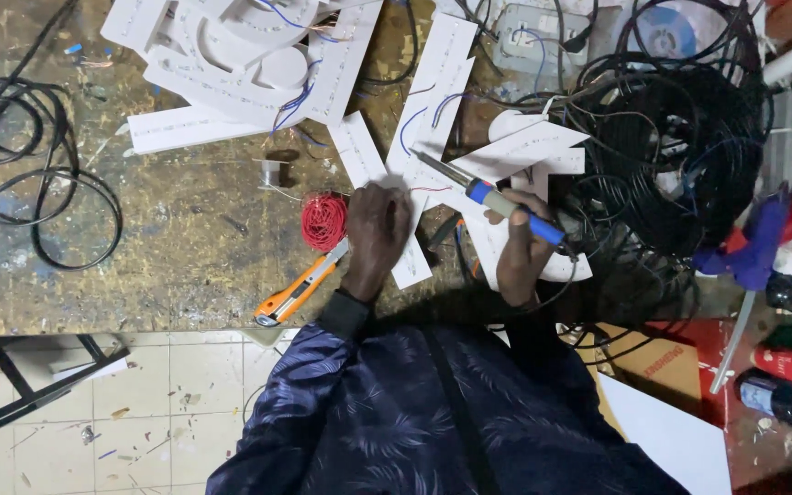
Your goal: Soldering electrical wires to LED strips mounted inside plastic sign letters on a workbench.
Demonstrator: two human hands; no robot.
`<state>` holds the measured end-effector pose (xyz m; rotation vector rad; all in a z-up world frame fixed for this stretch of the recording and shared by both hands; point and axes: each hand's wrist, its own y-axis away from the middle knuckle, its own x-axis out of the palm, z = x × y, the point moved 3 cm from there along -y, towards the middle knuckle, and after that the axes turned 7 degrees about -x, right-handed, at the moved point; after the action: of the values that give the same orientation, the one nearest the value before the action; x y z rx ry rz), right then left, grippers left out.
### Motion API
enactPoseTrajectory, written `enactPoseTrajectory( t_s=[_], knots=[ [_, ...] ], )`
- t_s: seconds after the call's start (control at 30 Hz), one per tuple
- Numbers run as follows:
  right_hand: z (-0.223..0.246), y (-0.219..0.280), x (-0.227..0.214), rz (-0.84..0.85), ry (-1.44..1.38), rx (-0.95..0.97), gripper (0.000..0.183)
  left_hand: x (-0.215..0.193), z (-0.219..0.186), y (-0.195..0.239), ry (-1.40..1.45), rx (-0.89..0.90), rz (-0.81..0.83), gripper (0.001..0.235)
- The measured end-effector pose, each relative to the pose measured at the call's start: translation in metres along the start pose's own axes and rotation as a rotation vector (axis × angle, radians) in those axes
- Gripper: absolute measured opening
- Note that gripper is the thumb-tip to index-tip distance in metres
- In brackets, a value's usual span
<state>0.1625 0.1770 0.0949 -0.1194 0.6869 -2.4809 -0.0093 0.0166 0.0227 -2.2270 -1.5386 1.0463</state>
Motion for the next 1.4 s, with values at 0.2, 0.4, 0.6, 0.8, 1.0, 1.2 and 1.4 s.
enactPoseTrajectory(
  t_s=[0.2,0.4,0.6,0.8,1.0,1.2,1.4],
  knots=[
    [-0.026,0.018,-0.027,-0.203,-0.053,0.021,0.042,0.000,0.004,-0.001,-0.001,0.025,-0.016,0.017],
    [-0.016,0.023,-0.026,-0.168,-0.008,-0.024,0.036,-0.003,-0.003,-0.005,-0.015,0.053,-0.005,0.017],
    [-0.016,0.019,-0.026,-0.074,-0.031,-0.046,0.037,-0.005,-0.007,-0.006,-0.023,0.041,-0.018,0.012],
    [-0.003,0.017,-0.017,-0.073,-0.037,-0.023,0.036,-0.002,-0.006,-0.005,-0.007,0.017,-0.002,0.013],
    [-0.005,0.018,-0.018,-0.085,-0.047,-0.020,0.034,0.004,0.007,0.003,0.015,0.002,0.010,0.009],
    [-0.001,0.016,-0.016,-0.086,-0.038,-0.019,0.038,0.001,0.000,-0.002,0.002,0.013,0.013,0.007],
    [-0.009,0.019,-0.017,-0.095,-0.060,-0.026,0.035,-0.002,-0.002,-0.004,0.029,0.002,0.009,0.011]
  ],
)
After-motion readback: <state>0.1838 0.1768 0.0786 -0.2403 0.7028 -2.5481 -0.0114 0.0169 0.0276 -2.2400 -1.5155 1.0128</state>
